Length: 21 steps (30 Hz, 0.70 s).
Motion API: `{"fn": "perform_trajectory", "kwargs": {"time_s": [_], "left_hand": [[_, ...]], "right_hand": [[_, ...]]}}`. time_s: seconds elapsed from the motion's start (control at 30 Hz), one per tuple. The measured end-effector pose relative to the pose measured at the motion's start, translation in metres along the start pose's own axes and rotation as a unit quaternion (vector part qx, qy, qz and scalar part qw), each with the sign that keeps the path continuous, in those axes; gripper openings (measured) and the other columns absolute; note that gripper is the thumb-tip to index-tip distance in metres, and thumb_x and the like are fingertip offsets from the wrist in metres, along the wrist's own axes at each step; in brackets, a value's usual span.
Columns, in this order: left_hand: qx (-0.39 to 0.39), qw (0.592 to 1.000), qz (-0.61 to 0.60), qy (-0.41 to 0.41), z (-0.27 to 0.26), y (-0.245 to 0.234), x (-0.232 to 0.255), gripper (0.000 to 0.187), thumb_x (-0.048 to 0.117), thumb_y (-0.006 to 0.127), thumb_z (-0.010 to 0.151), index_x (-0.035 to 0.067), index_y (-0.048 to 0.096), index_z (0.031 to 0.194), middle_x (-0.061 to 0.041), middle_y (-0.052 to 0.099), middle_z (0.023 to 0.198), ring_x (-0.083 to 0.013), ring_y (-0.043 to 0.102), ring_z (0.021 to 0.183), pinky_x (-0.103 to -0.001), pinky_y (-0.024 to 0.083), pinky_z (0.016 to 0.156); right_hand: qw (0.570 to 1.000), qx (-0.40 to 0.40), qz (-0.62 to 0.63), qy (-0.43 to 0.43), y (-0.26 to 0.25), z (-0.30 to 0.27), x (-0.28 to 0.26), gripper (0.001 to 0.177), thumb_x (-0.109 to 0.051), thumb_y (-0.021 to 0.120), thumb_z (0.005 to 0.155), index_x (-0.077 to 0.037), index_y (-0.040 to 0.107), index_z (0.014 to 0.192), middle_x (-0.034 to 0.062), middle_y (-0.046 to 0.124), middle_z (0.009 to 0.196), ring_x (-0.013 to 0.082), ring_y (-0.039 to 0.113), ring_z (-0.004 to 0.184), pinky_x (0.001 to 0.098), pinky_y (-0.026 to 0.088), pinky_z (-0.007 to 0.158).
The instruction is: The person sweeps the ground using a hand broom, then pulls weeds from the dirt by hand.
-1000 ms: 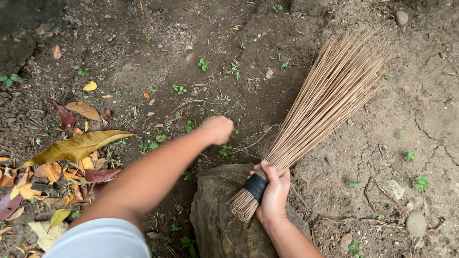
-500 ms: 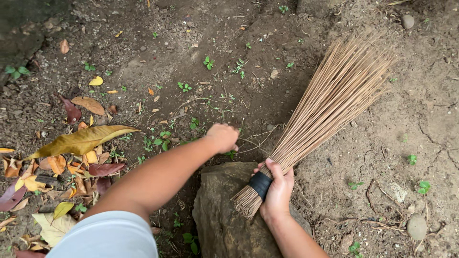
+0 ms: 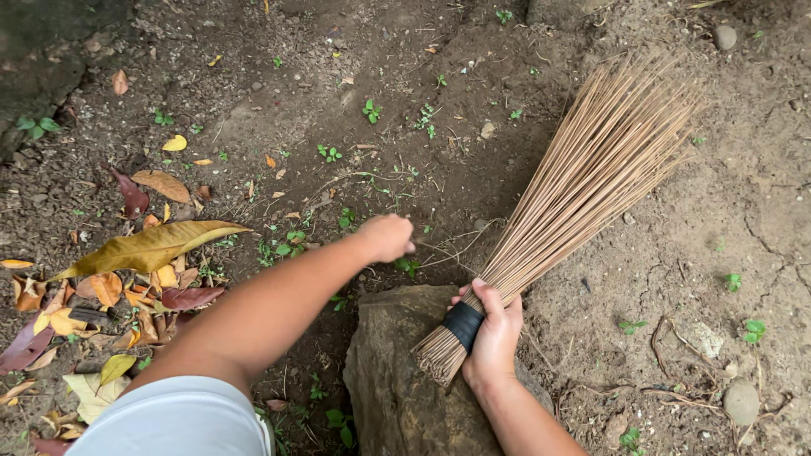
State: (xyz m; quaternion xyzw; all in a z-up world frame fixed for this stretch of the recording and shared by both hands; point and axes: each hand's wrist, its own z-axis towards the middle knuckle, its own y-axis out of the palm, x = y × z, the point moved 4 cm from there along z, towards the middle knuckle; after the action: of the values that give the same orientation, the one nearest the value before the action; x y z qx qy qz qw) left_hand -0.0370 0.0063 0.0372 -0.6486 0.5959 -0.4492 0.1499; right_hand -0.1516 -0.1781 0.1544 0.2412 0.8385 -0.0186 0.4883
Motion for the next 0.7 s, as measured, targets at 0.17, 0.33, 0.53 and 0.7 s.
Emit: {"fn": "perform_trajectory", "kwargs": {"time_s": [0.17, 0.33, 0.53, 0.7], "left_hand": [[-0.014, 0.999, 0.043, -0.011, -0.008, 0.017, 0.021, 0.052, 0.053, 0.066, 0.095, 0.004, 0.074, 0.107, -0.017, 0.073, 0.115, -0.0330, 0.069, 0.112, -0.046, 0.055, 0.096], [-0.004, 0.995, 0.087, 0.038, 0.006, 0.031, 0.022, 0.025, 0.021, 0.070, 0.088, 0.005, 0.078, 0.106, -0.016, 0.074, 0.115, -0.0309, 0.071, 0.111, -0.044, 0.057, 0.094], [-0.029, 0.998, 0.051, -0.012, 0.001, 0.007, -0.007, 0.020, 0.013, 0.065, 0.089, 0.003, 0.076, 0.103, -0.018, 0.077, 0.108, -0.0296, 0.076, 0.103, -0.042, 0.060, 0.089], [0.040, 0.998, 0.022, -0.037, -0.024, -0.012, -0.059, 0.028, 0.022, 0.065, 0.093, -0.002, 0.075, 0.105, -0.024, 0.073, 0.111, -0.0373, 0.072, 0.106, -0.047, 0.057, 0.095]], "right_hand": [[1.000, -0.002, 0.006, 0.003, 0.000, -0.001, 0.001, 0.025, -0.012, 0.065, 0.087, -0.006, 0.049, 0.106, 0.0110, 0.065, 0.083, 0.0216, 0.067, 0.071, 0.0370, 0.059, 0.062], [1.000, -0.001, 0.003, -0.002, -0.002, -0.001, 0.001, 0.025, -0.012, 0.066, 0.088, -0.006, 0.050, 0.106, 0.0108, 0.064, 0.083, 0.0212, 0.067, 0.071, 0.0365, 0.058, 0.063], [1.000, -0.005, 0.010, -0.003, -0.003, 0.001, 0.003, 0.027, -0.012, 0.066, 0.087, -0.006, 0.049, 0.108, 0.0112, 0.064, 0.083, 0.0218, 0.066, 0.071, 0.0372, 0.058, 0.063], [1.000, -0.011, 0.006, -0.008, -0.003, 0.003, 0.004, 0.028, -0.013, 0.066, 0.087, -0.006, 0.048, 0.108, 0.0123, 0.064, 0.084, 0.0227, 0.066, 0.072, 0.0377, 0.058, 0.064]]}}
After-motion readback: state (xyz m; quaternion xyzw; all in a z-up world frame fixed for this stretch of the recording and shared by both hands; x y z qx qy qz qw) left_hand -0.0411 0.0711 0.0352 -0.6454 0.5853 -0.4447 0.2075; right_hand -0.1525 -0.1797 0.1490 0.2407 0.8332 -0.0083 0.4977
